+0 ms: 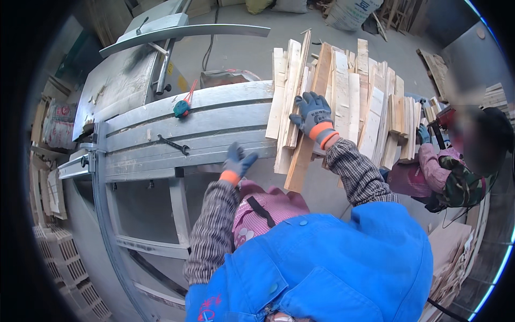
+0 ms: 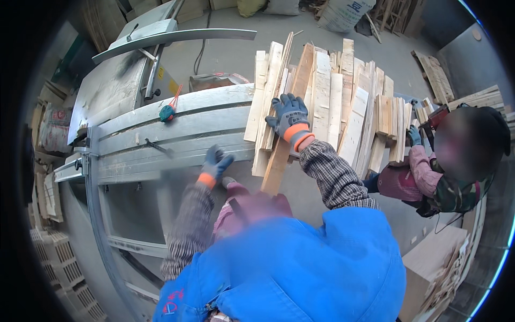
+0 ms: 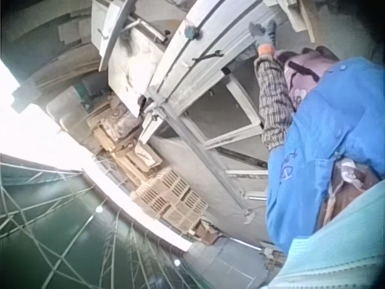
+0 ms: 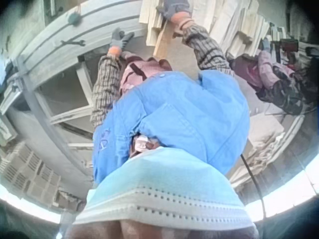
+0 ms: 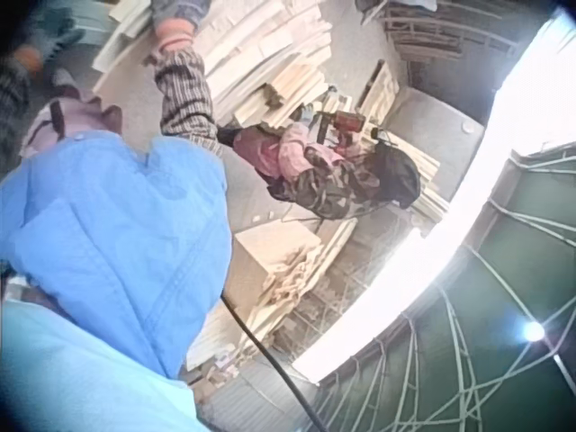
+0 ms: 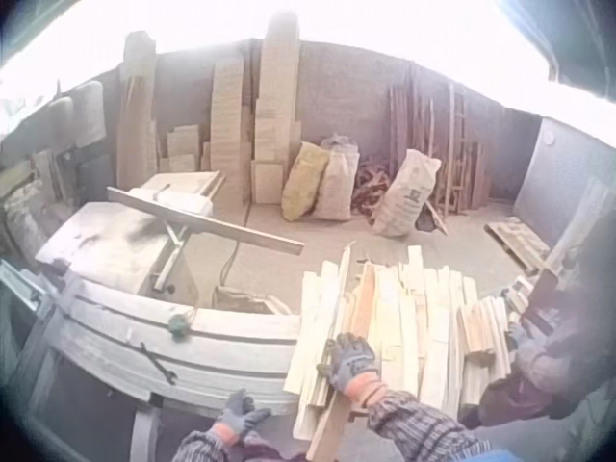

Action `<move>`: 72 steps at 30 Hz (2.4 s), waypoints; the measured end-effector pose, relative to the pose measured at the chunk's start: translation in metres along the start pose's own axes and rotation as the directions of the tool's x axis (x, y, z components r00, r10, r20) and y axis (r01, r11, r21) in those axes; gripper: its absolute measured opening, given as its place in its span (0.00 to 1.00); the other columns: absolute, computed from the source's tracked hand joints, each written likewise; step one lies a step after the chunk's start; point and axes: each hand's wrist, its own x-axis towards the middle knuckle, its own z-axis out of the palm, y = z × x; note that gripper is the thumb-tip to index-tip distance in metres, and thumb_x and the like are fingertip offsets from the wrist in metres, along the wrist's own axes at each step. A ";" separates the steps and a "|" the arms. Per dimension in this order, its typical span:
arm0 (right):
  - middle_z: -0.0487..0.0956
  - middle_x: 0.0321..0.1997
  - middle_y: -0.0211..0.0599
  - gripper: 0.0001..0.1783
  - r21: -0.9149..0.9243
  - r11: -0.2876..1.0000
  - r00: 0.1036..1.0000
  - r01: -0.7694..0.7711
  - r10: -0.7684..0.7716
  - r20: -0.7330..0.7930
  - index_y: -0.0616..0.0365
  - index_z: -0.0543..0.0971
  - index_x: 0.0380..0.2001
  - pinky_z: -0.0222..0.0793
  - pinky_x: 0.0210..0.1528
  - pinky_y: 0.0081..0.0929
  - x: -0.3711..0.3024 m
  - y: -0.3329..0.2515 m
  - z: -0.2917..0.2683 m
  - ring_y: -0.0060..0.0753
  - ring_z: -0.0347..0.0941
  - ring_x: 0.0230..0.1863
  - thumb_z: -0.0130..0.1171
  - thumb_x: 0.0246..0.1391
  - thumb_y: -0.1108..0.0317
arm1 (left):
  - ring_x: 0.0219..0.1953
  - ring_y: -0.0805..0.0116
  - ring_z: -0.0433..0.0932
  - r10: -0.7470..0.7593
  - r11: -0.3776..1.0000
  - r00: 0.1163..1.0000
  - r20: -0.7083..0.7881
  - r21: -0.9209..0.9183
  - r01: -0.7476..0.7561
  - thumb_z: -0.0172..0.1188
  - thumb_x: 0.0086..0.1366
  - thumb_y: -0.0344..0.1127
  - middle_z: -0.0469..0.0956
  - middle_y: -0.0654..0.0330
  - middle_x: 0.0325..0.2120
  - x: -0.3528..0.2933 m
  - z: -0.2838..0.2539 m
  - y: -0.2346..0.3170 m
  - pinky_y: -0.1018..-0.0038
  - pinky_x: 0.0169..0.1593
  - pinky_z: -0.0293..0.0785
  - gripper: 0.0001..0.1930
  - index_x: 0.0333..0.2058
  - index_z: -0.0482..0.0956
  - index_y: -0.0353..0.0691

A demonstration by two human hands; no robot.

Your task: The person repeatedly picks up wooden planks, positions them on a table saw, and cuts them into smaller pieces. The cut pieces are then stacked on a nearby pile. The person wears gloves and a blue jacket while operating the saw.

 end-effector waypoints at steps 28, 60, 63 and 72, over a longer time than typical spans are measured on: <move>0.61 0.69 0.58 0.50 0.601 0.735 0.876 -0.313 0.468 -0.117 0.67 0.63 0.64 0.47 0.73 0.38 0.014 -0.077 0.052 0.53 0.53 0.72 0.65 0.48 0.41 | 0.47 0.62 0.76 -0.280 0.656 0.771 0.572 -0.472 0.589 0.67 0.54 0.62 0.76 0.57 0.49 0.055 0.090 0.015 0.63 0.50 0.73 0.37 0.59 0.71 0.52; 0.75 0.57 0.45 0.46 0.519 -0.799 0.872 -0.304 -0.014 0.490 0.57 0.67 0.61 0.69 0.61 0.51 -0.011 -0.177 0.070 0.48 0.72 0.56 0.71 0.45 0.42 | 0.52 0.61 0.72 0.295 0.954 0.954 0.048 0.043 -0.297 0.75 0.45 0.44 0.71 0.51 0.49 -0.046 -0.080 0.014 0.67 0.53 0.71 0.45 0.59 0.60 0.39; 0.73 0.58 0.44 0.43 0.480 -0.835 0.921 -0.269 -0.077 0.382 0.57 0.66 0.62 0.65 0.65 0.47 0.000 -0.195 0.073 0.48 0.69 0.58 0.68 0.49 0.44 | 0.54 0.59 0.71 0.350 0.936 0.936 0.037 0.025 -0.351 0.75 0.45 0.42 0.69 0.51 0.52 -0.054 -0.115 0.031 0.65 0.56 0.70 0.45 0.59 0.60 0.39; 0.72 0.60 0.40 0.40 0.532 -0.746 0.916 -0.400 -0.352 0.194 0.56 0.64 0.64 0.63 0.66 0.44 0.075 -0.348 0.050 0.43 0.69 0.60 0.66 0.53 0.49 | 0.53 0.54 0.71 0.600 0.798 0.786 -0.152 0.184 -0.574 0.75 0.44 0.36 0.67 0.48 0.51 -0.070 -0.271 0.028 0.65 0.58 0.69 0.44 0.59 0.60 0.38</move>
